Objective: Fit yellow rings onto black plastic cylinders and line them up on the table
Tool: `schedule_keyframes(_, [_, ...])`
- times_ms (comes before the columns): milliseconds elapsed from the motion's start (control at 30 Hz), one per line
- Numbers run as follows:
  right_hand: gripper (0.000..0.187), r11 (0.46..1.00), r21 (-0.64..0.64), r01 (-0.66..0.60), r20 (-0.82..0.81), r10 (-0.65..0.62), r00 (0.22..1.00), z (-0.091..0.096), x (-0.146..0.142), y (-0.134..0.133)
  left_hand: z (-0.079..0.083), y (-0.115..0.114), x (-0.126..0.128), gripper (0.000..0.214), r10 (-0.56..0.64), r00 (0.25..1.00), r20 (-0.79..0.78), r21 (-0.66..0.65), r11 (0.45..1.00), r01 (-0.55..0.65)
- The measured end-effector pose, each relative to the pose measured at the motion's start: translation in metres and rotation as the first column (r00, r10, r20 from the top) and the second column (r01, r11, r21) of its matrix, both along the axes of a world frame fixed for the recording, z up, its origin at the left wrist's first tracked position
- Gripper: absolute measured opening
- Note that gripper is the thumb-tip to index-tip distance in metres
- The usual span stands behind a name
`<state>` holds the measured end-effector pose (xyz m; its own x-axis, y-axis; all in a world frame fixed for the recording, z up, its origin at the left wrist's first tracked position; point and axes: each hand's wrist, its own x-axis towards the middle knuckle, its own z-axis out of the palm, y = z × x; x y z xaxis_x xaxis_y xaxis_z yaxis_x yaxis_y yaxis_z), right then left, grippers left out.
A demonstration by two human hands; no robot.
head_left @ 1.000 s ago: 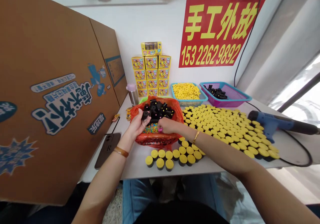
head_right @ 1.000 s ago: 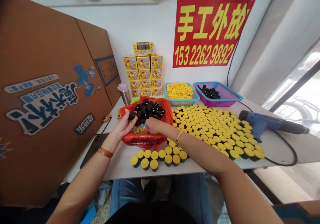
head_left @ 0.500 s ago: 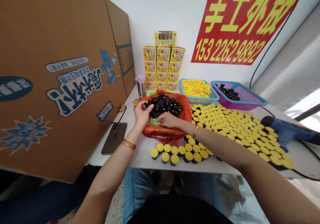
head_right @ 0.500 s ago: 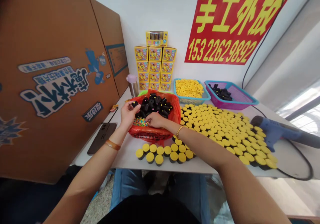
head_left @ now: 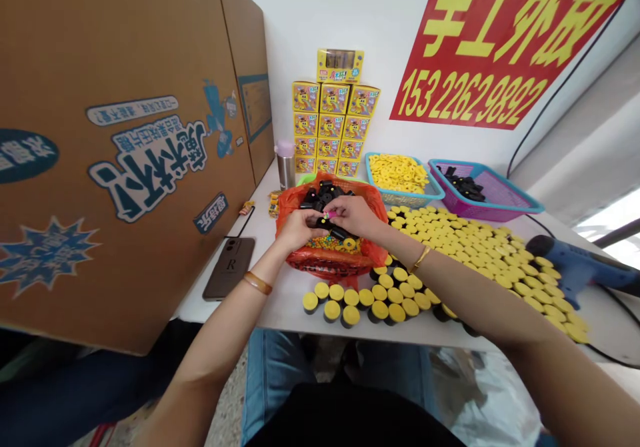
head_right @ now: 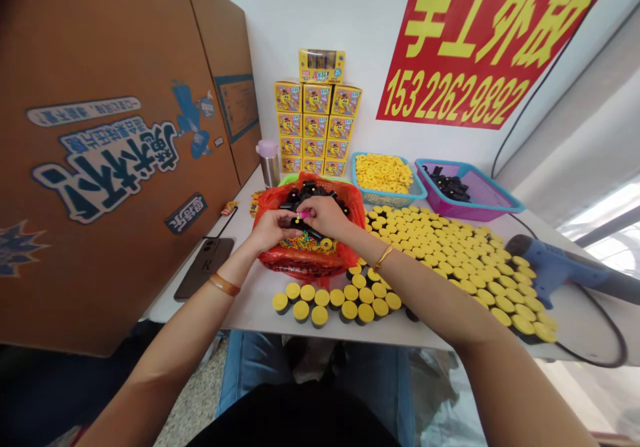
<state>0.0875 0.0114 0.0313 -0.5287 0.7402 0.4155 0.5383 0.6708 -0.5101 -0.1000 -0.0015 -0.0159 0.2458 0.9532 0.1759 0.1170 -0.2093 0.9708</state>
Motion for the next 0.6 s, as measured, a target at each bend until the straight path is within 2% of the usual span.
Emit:
schedule_keyframes(100, [0.025,0.97,0.223,-0.091,0.313,0.017,0.949,0.015,-0.006,-0.004,-0.001,0.0,-0.001,0.038,0.002,0.999,-0.049,0.023,1.0,-0.001])
schedule_keyframes(167, [0.027,0.944,0.292,-0.153,0.456,0.004,0.89,0.022,-0.011,-0.007,-0.001,0.0,-0.002,0.031,-0.008,0.998,-0.065,0.056,0.998,0.011])
schedule_keyframes(267, [0.028,0.908,0.351,-0.23,0.564,-0.009,0.826,0.029,-0.017,-0.01,-0.001,0.0,-0.003,0.028,-0.005,0.999,-0.051,0.1,0.995,0.011])
schedule_keyframes(367, [0.027,0.898,0.364,-0.247,0.582,-0.012,0.813,0.035,-0.017,-0.012,-0.001,0.0,-0.002,0.027,-0.023,0.999,-0.035,0.094,0.995,0.026])
schedule_keyframes(467, [0.025,0.921,0.339,-0.19,0.534,-0.022,0.845,0.036,-0.013,-0.014,0.0,-0.001,-0.001,0.032,-0.05,0.999,-0.002,0.023,0.998,0.05])
schedule_keyframes(533, [0.02,0.949,0.299,-0.105,0.43,-0.035,0.902,0.028,-0.009,-0.014,-0.001,-0.001,-0.002,0.036,-0.034,0.999,0.012,0.0,0.999,0.034])
schedule_keyframes(600, [0.015,0.987,0.158,-0.015,0.282,-0.031,0.959,0.013,-0.003,-0.012,-0.003,0.001,-0.003,0.038,0.001,1.0,0.006,0.012,1.0,-0.001])
